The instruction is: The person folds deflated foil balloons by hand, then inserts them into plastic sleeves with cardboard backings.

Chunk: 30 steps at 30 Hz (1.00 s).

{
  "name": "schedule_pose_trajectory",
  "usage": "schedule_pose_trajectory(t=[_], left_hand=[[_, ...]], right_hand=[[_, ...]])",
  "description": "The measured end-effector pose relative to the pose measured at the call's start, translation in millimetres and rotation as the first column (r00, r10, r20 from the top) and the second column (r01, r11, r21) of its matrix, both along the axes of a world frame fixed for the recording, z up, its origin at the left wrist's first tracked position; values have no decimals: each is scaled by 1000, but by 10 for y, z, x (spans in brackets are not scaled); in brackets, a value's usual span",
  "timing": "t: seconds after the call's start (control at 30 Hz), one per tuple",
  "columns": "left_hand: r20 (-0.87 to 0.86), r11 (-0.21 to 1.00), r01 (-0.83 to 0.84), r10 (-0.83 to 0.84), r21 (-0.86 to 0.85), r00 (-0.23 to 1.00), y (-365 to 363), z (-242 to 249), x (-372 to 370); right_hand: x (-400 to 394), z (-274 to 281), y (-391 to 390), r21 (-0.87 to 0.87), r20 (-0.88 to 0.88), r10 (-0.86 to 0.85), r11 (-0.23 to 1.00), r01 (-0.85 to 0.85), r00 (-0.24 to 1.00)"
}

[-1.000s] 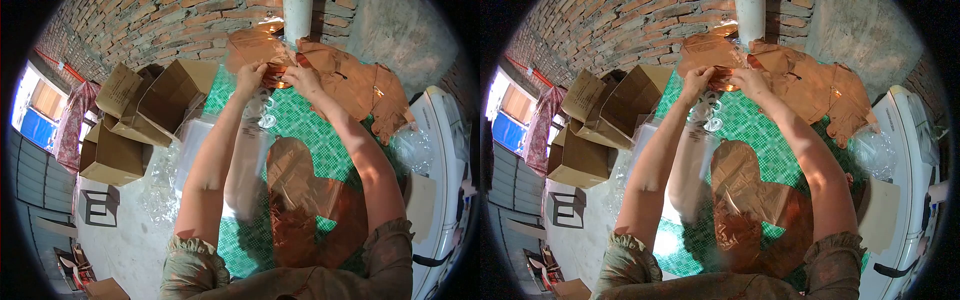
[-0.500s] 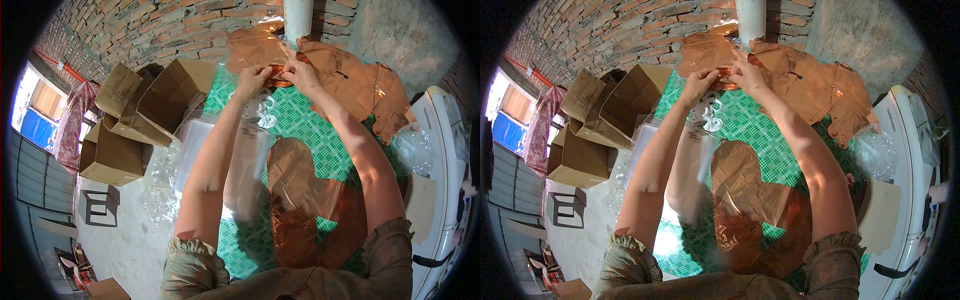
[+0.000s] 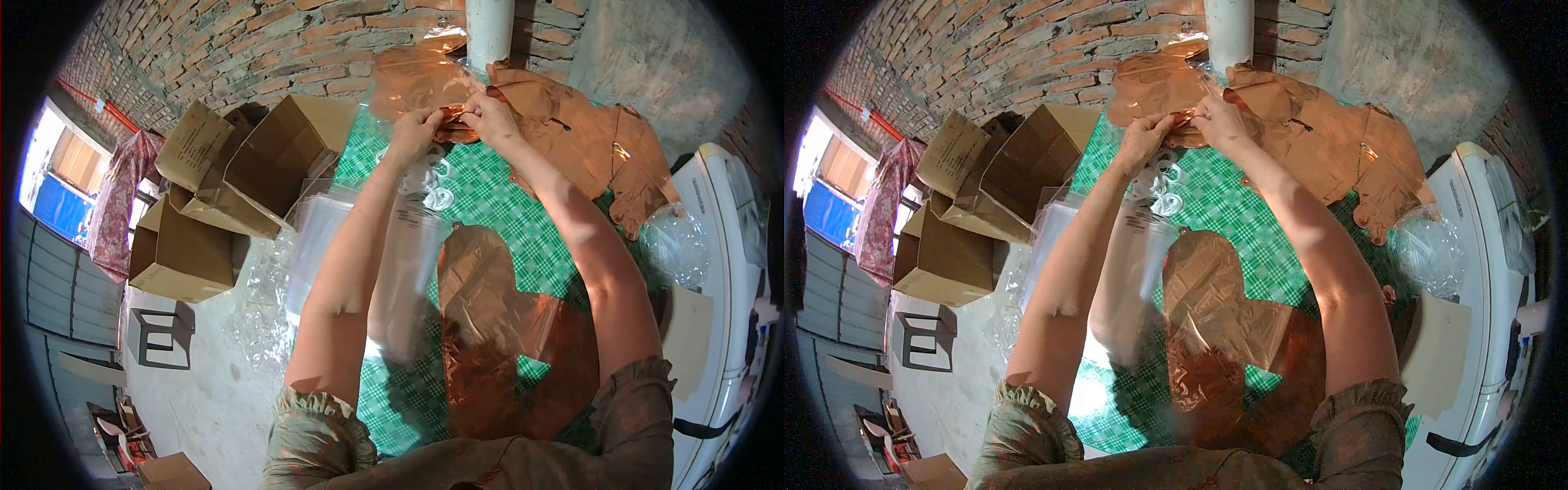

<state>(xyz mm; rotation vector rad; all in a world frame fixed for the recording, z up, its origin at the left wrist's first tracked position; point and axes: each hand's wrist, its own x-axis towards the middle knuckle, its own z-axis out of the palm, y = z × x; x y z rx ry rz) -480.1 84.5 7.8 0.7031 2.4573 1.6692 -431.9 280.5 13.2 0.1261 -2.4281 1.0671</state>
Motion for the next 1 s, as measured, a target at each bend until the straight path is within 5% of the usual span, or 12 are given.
schedule_pose_trajectory(t=[0.13, 0.23, 0.33, 0.53, 0.63, 0.83, 1.0], left_hand=[[108, 994, 21, -32, 106, 994, -4, 136, 157], [-65, 987, -41, 31, -156, 997, 24, 256, 226], [-214, 961, -154, 105, -230, 971, 96, 128, 104], [-275, 947, -272, 218, -174, 936, 163, 35, 49], [-99, 978, -199, 192, -63, 976, 141, 29, 53], [-43, 990, -131, 129, -44, 991, 153, -29, -30], [-163, 978, -172, 152, -115, 975, 171, -68, -45]], right_hand=[[-9, 56, -50, -1, -81, -13, 1000, 13, 997], [23, 159, -127, 31, -36, -69, 997, 70, 997], [66, 193, -183, 39, -8, -87, 995, 87, 996], [73, 94, -174, 133, -136, -91, 985, 109, 987], [65, 78, -173, 181, -164, -77, 978, 107, 983], [33, 136, -173, 180, -131, -42, 982, 65, 990], [51, 138, -216, 150, -125, -60, 986, 78, 990]])
